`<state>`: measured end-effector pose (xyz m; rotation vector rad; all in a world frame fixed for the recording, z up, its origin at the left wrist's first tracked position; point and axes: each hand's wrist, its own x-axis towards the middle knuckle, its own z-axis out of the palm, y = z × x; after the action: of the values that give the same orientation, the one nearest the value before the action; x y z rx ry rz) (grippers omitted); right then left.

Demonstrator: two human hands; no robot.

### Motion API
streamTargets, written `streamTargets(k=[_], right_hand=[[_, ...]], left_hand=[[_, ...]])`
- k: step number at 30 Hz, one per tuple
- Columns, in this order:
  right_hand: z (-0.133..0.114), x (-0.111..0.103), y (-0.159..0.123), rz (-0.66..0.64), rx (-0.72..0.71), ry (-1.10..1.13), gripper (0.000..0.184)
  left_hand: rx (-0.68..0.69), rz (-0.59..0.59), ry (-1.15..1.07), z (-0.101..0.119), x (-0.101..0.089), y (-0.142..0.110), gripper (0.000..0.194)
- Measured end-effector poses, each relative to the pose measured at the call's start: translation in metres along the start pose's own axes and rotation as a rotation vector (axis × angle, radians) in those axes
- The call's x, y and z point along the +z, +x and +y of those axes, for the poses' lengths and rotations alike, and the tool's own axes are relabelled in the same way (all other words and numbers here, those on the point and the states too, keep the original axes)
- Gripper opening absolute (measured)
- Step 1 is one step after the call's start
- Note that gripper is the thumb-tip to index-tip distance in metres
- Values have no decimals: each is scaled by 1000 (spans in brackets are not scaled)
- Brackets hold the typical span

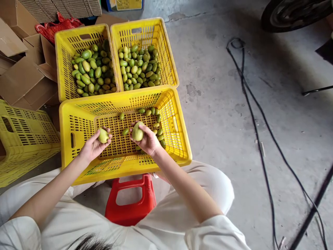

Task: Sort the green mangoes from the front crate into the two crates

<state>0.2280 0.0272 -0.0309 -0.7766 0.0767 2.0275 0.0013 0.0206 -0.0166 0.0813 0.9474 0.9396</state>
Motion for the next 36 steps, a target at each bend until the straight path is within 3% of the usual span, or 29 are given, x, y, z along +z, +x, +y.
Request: streamTargets(k=[3, 8, 14, 20, 26, 32, 36], right_hand=[[3, 1, -1, -7, 25, 7, 20], [7, -4, 1, 48, 115, -51, 19], [4, -11, 7, 104, 123, -15, 19], [-1, -4, 4, 29, 98, -82, 23], [1, -3, -1, -30, 79, -83, 24], [4, -3, -1, -61, 106, -158, 23], [6, -3, 2, 0, 80, -97, 22]], left_hand=[[40, -56, 40, 0, -3, -1, 18], [0, -3, 131, 2, -4, -1, 24], [-76, -22, 61, 5, -3, -2, 46], [-61, 50, -16, 3, 0, 1, 18], [4, 17, 49, -2, -4, 4, 14], [-37, -128, 74, -1, -6, 0, 28], [-29, -97, 17, 2, -3, -1, 39]])
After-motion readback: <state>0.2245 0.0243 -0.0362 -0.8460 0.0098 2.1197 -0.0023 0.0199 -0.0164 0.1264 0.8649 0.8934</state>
